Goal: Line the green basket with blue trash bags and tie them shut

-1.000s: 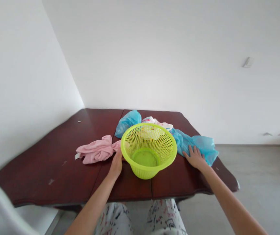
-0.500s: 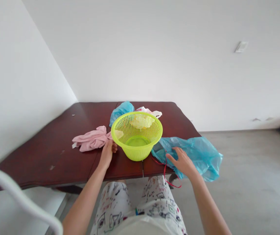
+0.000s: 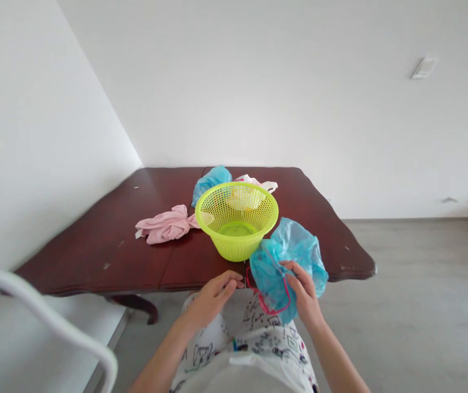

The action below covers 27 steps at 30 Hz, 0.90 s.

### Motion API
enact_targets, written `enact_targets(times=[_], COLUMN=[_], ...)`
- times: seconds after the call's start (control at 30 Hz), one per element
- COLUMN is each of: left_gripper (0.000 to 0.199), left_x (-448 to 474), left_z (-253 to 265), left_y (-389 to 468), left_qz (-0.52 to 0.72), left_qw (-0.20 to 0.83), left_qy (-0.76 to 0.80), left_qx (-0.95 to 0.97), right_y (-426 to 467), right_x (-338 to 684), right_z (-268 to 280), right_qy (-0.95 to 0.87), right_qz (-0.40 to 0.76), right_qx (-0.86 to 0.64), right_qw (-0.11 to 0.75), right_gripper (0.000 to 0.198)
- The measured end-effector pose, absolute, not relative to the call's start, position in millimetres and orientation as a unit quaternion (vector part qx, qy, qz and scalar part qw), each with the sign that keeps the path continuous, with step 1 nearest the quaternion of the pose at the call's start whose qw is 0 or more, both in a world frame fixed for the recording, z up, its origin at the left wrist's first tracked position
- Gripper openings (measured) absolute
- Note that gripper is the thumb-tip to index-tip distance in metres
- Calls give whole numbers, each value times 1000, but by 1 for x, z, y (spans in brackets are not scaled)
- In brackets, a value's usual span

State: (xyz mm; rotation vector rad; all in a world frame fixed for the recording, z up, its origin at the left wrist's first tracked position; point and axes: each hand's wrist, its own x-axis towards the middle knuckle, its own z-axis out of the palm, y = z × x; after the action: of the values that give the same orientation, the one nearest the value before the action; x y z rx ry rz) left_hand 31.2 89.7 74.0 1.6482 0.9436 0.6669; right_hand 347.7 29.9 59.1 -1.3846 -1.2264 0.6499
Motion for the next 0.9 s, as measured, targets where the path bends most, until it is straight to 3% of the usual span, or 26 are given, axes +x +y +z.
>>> enact_targets(times=[0.1,0.2,0.3,0.4,0.57,0.7,0.8,0.9], left_gripper=[78,71,61,66,82,70,51,50], left_x=[67,91,96,86,47,16,1,-8], left_z=[74,89,105,104,94,112,129,138], left_y=[89,85,79,79,89,92,90,86], left_qz=[304,294,275,268,307,352,402,413], left_qw=[632,607,580,569,465,436,462,571], left_qy=[351,344,301,319,436,461,450,426], left_qx=[621,653,705,709,707,688,650,568], right_y=[2,-10,-8,0,15,24,24,19], right_x=[321,299,281,271,284,309,324,336], right_z=[47,41,46,55,66,85,104,121], right_qy=[-515,-520,-568,-606,-525,-293,-161,-133], right_qz=[369,364,325,340,420,500,565,646], right_qx=[-565,-593,-600,-572,-546,-505,-429,-417], right_qw=[529,495,460,436,500,639,686,626], right_gripper=[70,88,73,64,75,64,61,61])
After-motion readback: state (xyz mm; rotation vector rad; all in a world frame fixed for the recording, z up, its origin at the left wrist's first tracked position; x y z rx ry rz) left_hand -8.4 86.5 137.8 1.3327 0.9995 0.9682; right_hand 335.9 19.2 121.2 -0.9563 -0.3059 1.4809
